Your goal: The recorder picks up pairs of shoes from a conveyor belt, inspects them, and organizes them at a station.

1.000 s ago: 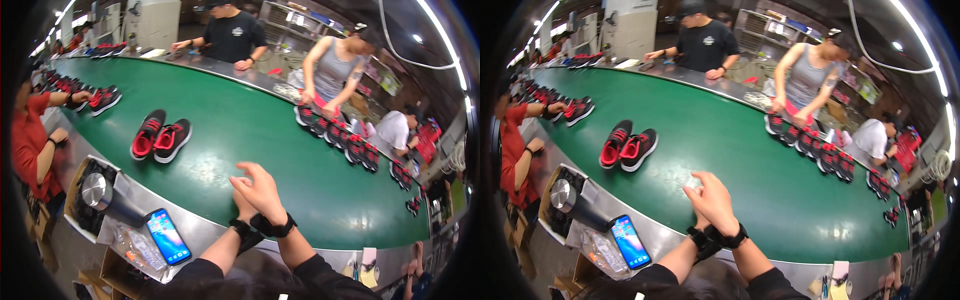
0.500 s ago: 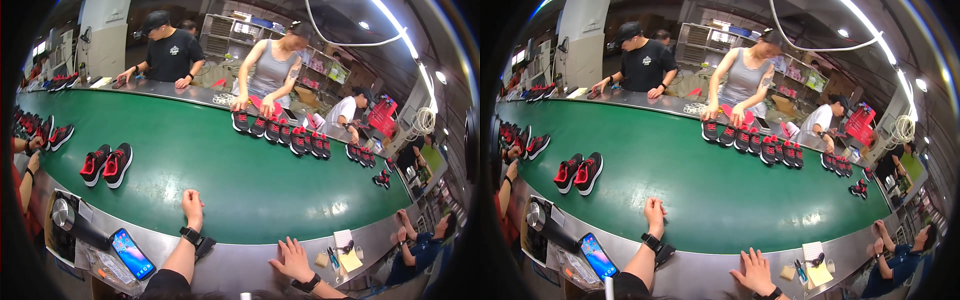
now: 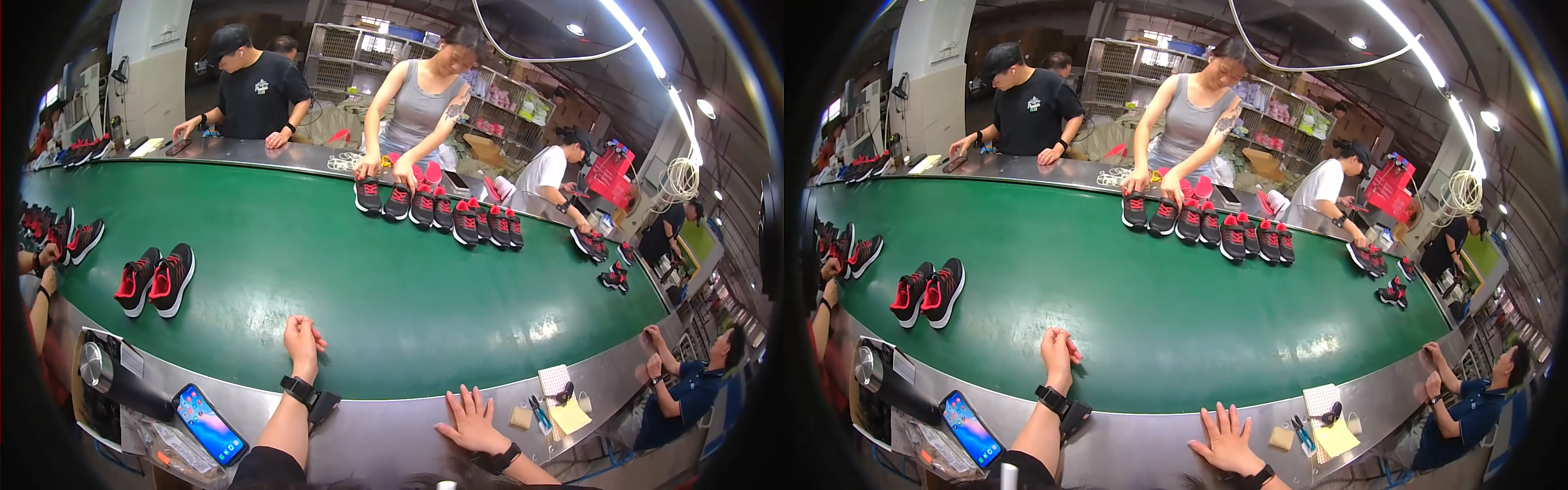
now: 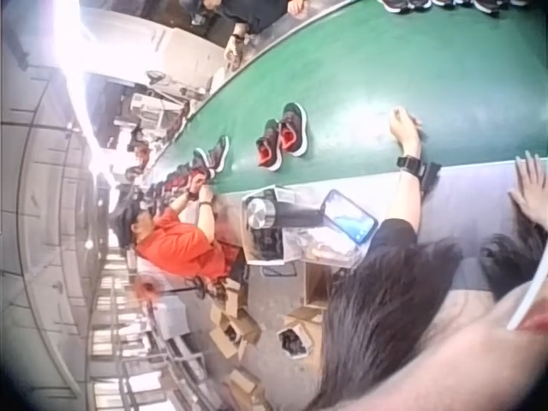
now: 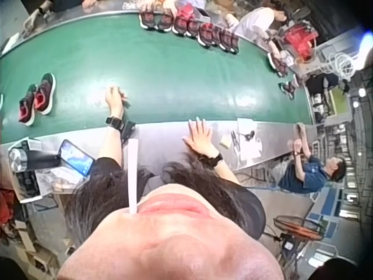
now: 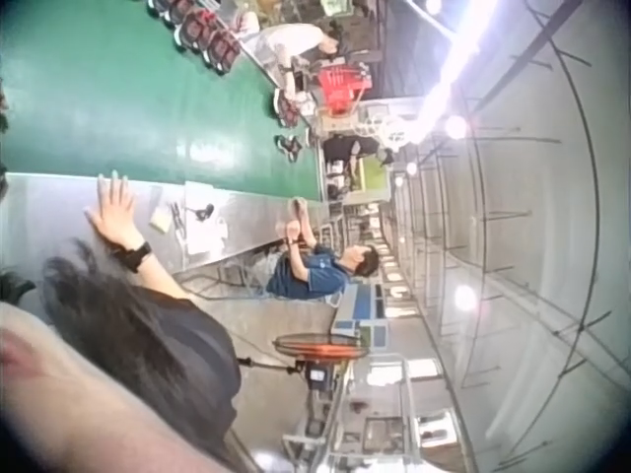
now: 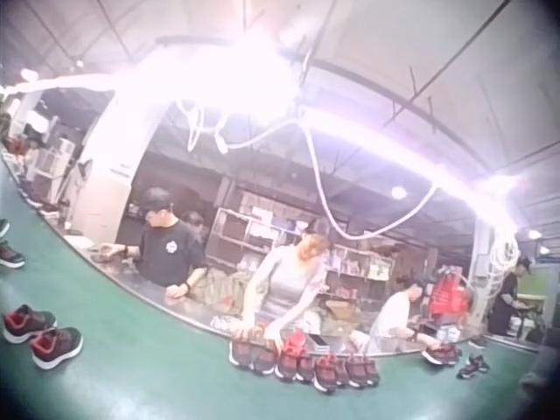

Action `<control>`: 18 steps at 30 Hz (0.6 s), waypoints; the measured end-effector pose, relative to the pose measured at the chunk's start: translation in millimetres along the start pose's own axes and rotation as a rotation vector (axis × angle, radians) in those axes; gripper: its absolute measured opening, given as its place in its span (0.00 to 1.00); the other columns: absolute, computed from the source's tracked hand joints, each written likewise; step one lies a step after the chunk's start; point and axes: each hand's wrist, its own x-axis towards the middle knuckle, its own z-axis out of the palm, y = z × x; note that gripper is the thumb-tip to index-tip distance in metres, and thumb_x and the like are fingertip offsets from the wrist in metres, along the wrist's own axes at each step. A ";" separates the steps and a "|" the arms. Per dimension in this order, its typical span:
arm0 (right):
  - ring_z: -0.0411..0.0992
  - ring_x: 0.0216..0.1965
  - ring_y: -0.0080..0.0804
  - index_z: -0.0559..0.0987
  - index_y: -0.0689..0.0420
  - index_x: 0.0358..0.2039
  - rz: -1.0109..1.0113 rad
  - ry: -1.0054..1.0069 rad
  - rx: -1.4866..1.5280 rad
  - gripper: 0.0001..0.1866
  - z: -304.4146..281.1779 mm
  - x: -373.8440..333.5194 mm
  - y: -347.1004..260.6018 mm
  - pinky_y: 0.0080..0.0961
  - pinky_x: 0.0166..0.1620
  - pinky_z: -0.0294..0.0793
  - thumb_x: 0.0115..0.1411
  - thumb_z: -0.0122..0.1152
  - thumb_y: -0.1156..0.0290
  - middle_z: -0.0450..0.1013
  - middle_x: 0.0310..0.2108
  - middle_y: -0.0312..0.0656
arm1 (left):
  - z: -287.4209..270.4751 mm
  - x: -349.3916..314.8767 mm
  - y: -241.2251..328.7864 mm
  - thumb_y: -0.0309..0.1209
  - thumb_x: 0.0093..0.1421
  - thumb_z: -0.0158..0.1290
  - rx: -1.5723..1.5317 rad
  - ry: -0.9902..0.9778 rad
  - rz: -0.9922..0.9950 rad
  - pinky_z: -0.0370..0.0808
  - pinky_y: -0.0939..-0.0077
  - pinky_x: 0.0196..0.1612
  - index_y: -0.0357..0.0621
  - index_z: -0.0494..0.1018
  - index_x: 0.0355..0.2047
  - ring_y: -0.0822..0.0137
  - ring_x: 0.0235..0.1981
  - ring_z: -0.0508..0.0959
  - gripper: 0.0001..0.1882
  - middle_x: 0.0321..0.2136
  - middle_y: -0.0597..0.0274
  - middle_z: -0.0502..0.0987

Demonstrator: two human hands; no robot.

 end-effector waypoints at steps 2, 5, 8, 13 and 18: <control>0.35 0.67 0.60 0.50 0.45 0.66 -0.001 0.005 -0.019 0.44 2.6 0.1 3.3 0.71 0.58 0.32 0.56 0.45 0.34 0.39 0.67 0.54 | 3.3 0.1 0.5 0.28 0.60 0.44 0.018 0.002 -0.028 0.63 0.82 0.09 0.41 0.65 0.29 0.71 0.09 0.69 0.04 0.15 0.64 0.67; 0.35 0.67 0.59 0.50 0.43 0.66 0.025 -0.007 -0.015 0.44 0.4 -1.6 1.5 0.71 0.58 0.32 0.56 0.45 0.34 0.38 0.67 0.53 | 4.0 -0.1 0.3 0.28 0.61 0.44 0.011 -0.012 -0.045 0.63 0.82 0.09 0.42 0.65 0.29 0.71 0.09 0.69 0.04 0.15 0.64 0.67; 0.30 0.68 0.58 0.47 0.46 0.67 0.048 -0.089 -0.018 0.46 -6.6 0.5 -3.7 0.66 0.60 0.29 0.56 0.46 0.35 0.37 0.67 0.54 | 1.0 1.1 -1.6 0.28 0.61 0.44 0.011 0.003 -0.042 0.63 0.82 0.09 0.42 0.65 0.30 0.71 0.09 0.69 0.04 0.15 0.64 0.67; 0.29 0.68 0.57 0.47 0.46 0.67 0.078 -0.128 0.013 0.45 -9.1 0.2 -3.7 0.64 0.61 0.27 0.56 0.46 0.35 0.36 0.68 0.54 | 2.7 1.2 -2.2 0.28 0.61 0.44 0.010 -0.006 -0.050 0.63 0.82 0.09 0.42 0.65 0.30 0.72 0.09 0.69 0.04 0.15 0.64 0.67; 0.28 0.68 0.57 0.47 0.45 0.67 0.097 -0.158 0.022 0.44 -7.3 1.4 -0.9 0.64 0.61 0.26 0.57 0.44 0.36 0.35 0.68 0.53 | 3.9 0.5 -1.2 0.28 0.60 0.43 0.010 -0.017 -0.058 0.62 0.82 0.09 0.42 0.65 0.30 0.72 0.09 0.69 0.04 0.15 0.64 0.67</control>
